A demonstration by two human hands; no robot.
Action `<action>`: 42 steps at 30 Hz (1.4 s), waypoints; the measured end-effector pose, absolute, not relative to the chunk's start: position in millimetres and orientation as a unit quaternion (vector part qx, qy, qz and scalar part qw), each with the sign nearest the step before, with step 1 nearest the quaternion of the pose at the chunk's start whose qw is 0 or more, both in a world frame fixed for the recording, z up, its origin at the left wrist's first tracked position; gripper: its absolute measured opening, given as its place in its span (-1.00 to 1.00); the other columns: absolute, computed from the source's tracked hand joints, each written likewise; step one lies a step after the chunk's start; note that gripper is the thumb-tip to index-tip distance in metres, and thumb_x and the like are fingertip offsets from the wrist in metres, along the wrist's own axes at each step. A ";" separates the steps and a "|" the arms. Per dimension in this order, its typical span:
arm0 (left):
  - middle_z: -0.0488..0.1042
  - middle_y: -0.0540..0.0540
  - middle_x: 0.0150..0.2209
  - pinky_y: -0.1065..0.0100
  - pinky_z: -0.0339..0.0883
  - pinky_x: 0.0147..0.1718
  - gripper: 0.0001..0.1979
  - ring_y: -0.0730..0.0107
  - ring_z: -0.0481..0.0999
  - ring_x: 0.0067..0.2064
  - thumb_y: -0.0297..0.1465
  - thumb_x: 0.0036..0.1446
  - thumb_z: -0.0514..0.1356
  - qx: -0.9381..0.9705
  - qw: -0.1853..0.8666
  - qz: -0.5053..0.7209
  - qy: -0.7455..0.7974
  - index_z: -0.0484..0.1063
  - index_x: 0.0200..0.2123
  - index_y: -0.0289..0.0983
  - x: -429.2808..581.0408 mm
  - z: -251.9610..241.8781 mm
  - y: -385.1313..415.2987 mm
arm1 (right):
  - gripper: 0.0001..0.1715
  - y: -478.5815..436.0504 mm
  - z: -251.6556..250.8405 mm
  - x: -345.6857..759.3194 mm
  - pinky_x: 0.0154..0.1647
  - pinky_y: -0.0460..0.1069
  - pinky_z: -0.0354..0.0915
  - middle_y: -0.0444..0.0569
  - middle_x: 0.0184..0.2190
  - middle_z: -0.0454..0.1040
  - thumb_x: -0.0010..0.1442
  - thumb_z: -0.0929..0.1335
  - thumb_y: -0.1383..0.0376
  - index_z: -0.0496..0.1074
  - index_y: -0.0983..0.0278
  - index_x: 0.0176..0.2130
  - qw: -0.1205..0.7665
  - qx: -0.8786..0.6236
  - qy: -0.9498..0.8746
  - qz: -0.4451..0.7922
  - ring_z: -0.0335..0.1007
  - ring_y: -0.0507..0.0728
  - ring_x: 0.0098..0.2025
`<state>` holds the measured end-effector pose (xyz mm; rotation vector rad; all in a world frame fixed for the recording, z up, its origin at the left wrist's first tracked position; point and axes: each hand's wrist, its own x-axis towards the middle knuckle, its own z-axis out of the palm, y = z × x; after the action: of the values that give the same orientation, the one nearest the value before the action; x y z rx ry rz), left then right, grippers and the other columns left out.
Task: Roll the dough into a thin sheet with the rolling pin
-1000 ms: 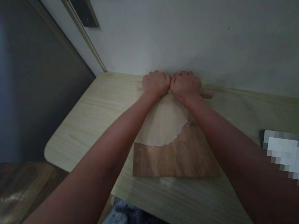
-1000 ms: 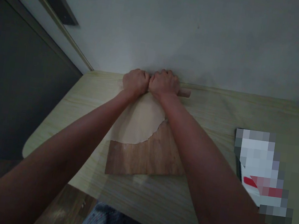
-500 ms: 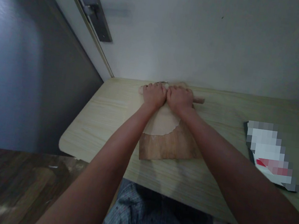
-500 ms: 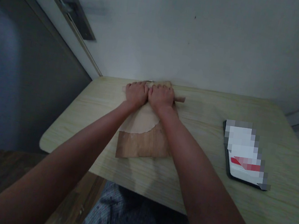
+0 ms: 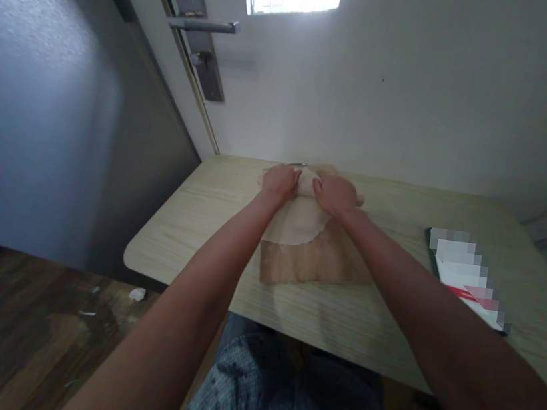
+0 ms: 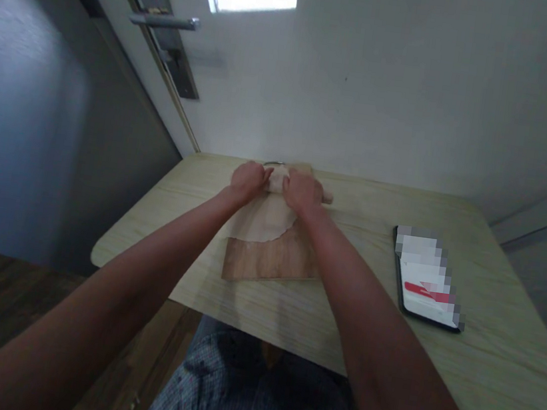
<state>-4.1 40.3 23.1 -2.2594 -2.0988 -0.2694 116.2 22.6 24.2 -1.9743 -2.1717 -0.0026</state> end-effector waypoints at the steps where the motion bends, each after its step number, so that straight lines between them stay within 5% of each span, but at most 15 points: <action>1: 0.40 -0.28 -0.19 0.30 0.23 -0.26 -0.62 0.20 0.40 -0.17 -0.29 0.16 -0.14 -0.730 0.026 -0.095 -0.677 0.36 -0.19 -0.39 -4.1 23.1 43.3 | -0.55 25.1 24.1 117.1 -0.30 0.02 0.16 0.14 -0.24 0.42 0.18 0.04 0.22 0.33 0.32 -0.11 0.111 -0.678 -0.726 0.000 0.34 0.19 -0.22; 9: 0.41 -0.20 -0.18 0.19 0.04 -0.06 -0.63 0.19 0.27 -0.02 -0.38 0.16 -0.21 -0.695 0.104 -0.190 -0.686 0.33 -0.19 -0.33 1.5 -8.8 55.0 | -0.54 34.1 -3.0 107.4 -0.05 0.13 -0.02 0.14 -0.17 0.39 0.18 0.03 0.24 0.35 0.36 -0.17 0.198 -0.672 -0.710 -0.078 0.19 0.20 -0.05; 18: 0.41 -0.20 -0.17 0.25 0.15 -0.18 -0.57 0.22 0.35 -0.11 -0.27 0.17 -0.27 -0.668 0.013 -0.146 -0.730 0.30 -0.15 -0.28 12.4 6.1 92.8 | -0.53 78.8 5.2 111.1 -0.29 0.07 0.15 0.16 -0.27 0.41 0.18 0.02 0.24 0.38 0.35 -0.21 0.158 -0.696 -0.701 -0.012 0.32 0.19 -0.26; 27: 0.38 -0.22 -0.13 0.24 0.14 -0.15 -0.54 0.17 0.32 -0.07 -0.27 0.14 -0.26 -0.667 -0.045 -0.127 -0.733 0.33 -0.10 -0.27 15.1 7.9 110.1 | -0.45 99.4 3.2 114.8 -0.19 0.15 0.10 0.26 -0.17 0.31 0.20 -0.02 0.23 0.36 0.45 -0.18 0.145 -0.674 -0.724 -0.030 0.17 0.26 -0.10; 42: 0.40 -0.22 -0.16 0.15 0.06 -0.10 -0.57 0.19 0.31 -0.08 -0.36 0.14 -0.24 -0.697 0.066 -0.155 -0.697 0.38 -0.19 -0.32 10.1 -3.4 61.1 | -0.43 50.7 0.5 107.2 -0.19 0.13 0.07 0.18 -0.22 0.40 0.20 -0.03 0.23 0.41 0.40 -0.23 0.155 -0.678 -0.717 -0.039 0.26 0.23 -0.17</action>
<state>10.1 61.1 -3.4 -2.1022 -2.1027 -0.4668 107.2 50.7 0.5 -1.9432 -2.0547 -0.1124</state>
